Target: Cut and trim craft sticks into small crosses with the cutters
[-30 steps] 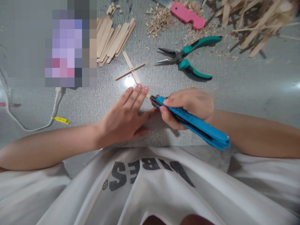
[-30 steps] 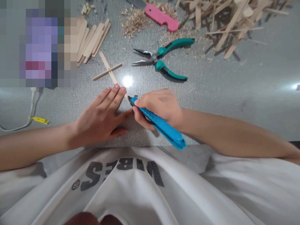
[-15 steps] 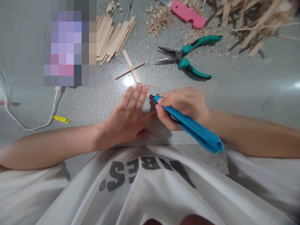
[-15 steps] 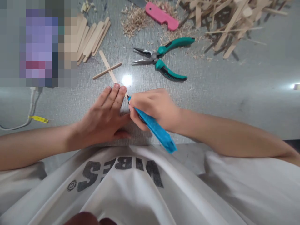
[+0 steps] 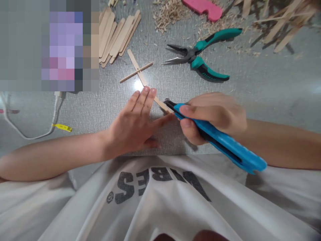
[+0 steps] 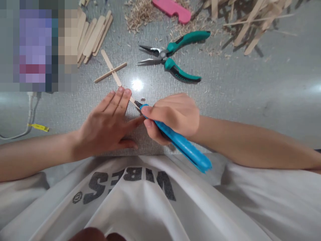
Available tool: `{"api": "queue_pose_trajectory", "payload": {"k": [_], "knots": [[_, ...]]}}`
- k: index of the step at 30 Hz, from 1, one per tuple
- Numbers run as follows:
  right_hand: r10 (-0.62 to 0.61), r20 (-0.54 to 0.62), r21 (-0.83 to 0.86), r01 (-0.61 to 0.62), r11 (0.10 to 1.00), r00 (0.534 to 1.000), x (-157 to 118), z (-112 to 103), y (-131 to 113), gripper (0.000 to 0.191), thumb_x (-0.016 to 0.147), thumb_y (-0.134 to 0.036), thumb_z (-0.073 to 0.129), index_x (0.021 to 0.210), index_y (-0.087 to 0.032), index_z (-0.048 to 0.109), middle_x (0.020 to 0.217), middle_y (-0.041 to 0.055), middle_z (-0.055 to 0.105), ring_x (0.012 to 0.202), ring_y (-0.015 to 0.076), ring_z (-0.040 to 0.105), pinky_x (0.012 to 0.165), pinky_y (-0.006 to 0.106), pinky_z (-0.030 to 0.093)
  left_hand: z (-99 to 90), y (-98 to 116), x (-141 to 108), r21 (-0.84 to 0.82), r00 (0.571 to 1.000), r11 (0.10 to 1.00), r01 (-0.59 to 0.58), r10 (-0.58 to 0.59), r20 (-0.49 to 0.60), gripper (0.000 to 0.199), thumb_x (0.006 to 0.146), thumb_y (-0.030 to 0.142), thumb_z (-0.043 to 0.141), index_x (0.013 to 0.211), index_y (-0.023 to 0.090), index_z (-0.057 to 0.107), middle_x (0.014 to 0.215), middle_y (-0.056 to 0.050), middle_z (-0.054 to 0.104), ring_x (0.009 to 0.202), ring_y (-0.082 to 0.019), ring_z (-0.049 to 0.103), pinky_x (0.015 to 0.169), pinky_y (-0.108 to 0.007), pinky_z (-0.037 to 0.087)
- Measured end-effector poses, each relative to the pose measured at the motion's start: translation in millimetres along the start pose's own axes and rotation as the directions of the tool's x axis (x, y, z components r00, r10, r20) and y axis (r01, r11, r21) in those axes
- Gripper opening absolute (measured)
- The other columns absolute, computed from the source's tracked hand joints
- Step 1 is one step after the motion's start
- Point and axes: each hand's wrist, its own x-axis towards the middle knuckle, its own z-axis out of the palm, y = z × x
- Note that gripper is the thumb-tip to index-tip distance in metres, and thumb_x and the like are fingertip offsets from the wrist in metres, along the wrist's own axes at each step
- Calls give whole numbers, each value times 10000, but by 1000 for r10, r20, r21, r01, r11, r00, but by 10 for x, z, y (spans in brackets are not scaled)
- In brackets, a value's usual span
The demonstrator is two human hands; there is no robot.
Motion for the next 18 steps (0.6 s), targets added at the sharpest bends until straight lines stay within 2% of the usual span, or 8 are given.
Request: {"api": "queue_pose_trajectory", "payload": {"k": [1,3,7,10,14,18], "knots": [[-104,-72,-9,104,995,992,13,2,8,228,936,-233,677,1146,-321,655,677,-91,748,470,152,668,516,300,586,1,-3,-3,-4,1000,1000,0,0,0,1269,955,895,702,1883,212,168,1933,-305,239,1784,-546,324,1446,-671,320],[-124,-98,-17,123,992,987,41,21,15,315,927,-164,700,1209,-301,666,756,-70,798,503,154,692,504,295,573,1,-7,-9,-4,1000,1000,-4,4,1,1262,976,882,683,1891,212,130,1934,-296,249,1788,-534,322,1448,-668,317],[-77,-58,-17,77,997,995,70,51,-2,276,969,-206,691,1219,-323,688,781,-68,815,521,180,708,505,332,583,-5,-10,-19,-9,1000,1000,-13,13,-8,1281,964,878,708,1896,226,121,1929,-290,272,1790,-534,318,1446,-670,324],[-60,-29,-32,59,998,998,63,49,-13,209,1004,-234,687,1194,-320,705,783,-56,813,530,186,714,509,342,596,-1,-8,-24,-39,1000,999,-8,8,-8,1246,963,851,732,1891,235,174,1940,-265,262,1798,-531,299,1457,-674,306],[-43,0,-21,43,999,999,23,43,12,238,993,-236,728,1215,-320,706,763,-61,794,545,187,723,514,332,593,18,-3,-24,-62,1000,998,1,-2,-10,1185,963,830,747,1866,232,267,1948,-254,248,1798,-539,292,1460,-689,297],[-12,52,-145,19,989,999,-29,28,45,179,1028,-363,693,1205,-335,700,791,-41,815,568,209,739,551,360,632,14,9,-14,-66,1000,998,13,-13,-6,1101,982,785,747,1836,218,346,1941,-246,278,1794,-539,305,1458,-703,306]]}}
